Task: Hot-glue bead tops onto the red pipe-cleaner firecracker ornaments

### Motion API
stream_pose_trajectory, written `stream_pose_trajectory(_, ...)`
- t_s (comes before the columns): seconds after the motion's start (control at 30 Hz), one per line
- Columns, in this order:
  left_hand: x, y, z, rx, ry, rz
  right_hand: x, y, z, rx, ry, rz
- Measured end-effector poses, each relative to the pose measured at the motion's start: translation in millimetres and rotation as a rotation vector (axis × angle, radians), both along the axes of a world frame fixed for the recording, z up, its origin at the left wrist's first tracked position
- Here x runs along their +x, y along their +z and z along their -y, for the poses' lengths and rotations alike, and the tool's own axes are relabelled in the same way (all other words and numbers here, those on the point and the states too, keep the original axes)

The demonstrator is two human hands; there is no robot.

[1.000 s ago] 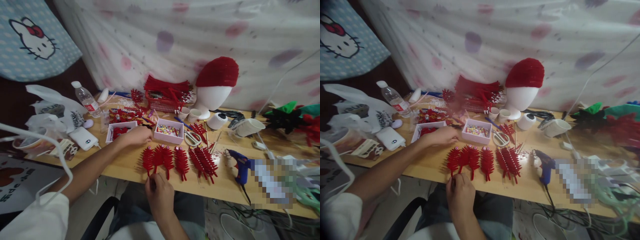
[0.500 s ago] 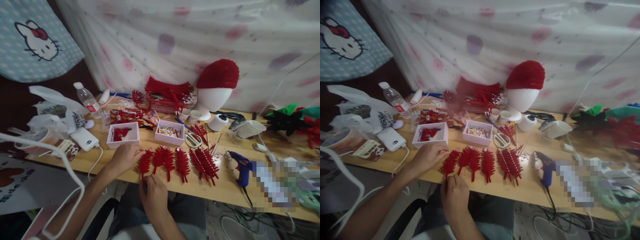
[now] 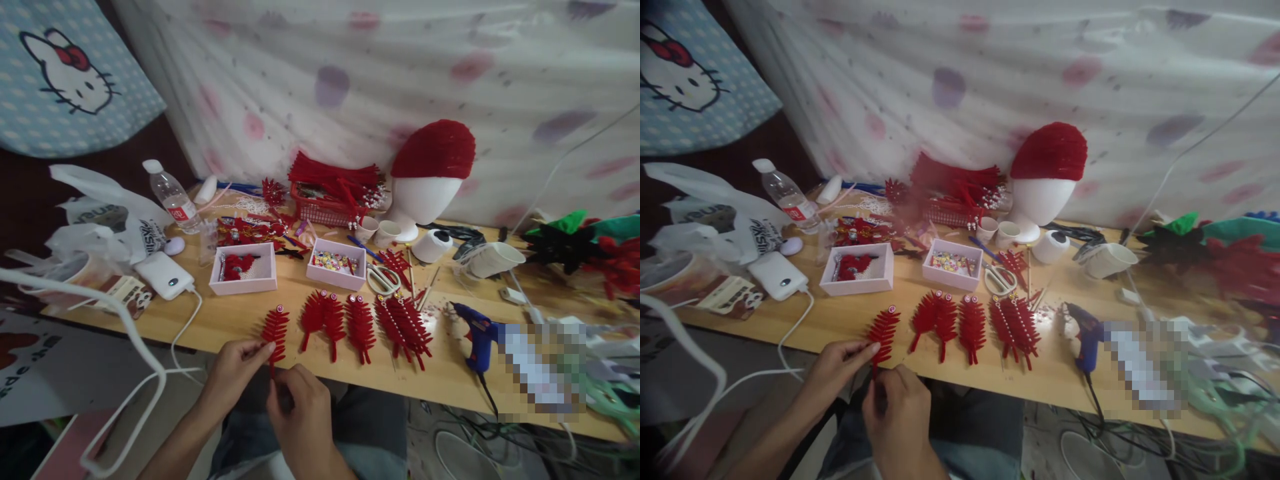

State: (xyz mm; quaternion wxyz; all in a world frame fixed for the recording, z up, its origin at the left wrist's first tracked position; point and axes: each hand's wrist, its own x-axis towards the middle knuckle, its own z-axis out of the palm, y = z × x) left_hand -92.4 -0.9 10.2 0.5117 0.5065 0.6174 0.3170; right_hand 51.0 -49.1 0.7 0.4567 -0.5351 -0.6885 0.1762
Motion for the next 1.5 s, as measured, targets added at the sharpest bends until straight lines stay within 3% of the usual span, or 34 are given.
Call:
stream_pose_trajectory(0.2,-1,8.5,-21,0.023,-0.019,-0.034,7,0.0,-5,0.041,-0.014,0.068)
stream_pose_trajectory(0.4,8,4.0,-64,0.138,-0.126,-0.306,45,-8.5,-18,0.026,-0.239,0.306)
stream_pose_trajectory(0.63,7,-1.0,-70,0.183,-0.171,-0.561,32,-10.5,-30,-0.244,-0.372,0.560)
stream_pose_trajectory(0.83,1,-2.3,-69,0.177,-0.178,-0.476,27,2.2,-48,-0.429,-0.388,0.626)
stream_pose_trajectory(0.97,-2,0.9,-73,0.159,-0.240,-0.386,24,-0.4,-49,-0.344,-0.354,0.568)
stream_pose_trajectory(1.17,-5,8.0,-75,0.153,-0.208,-0.324,11,-11.9,-48,-0.113,-0.345,0.563)
stream_pose_trajectory(1.4,-12,2.8,-81,0.144,-0.318,-0.332,5,-12.5,-49,-0.063,-0.348,0.546)
stream_pose_trajectory(1.5,-14,6.3,-83,0.154,-0.282,-0.367,15,-8.2,-40,-0.048,-0.319,0.474)
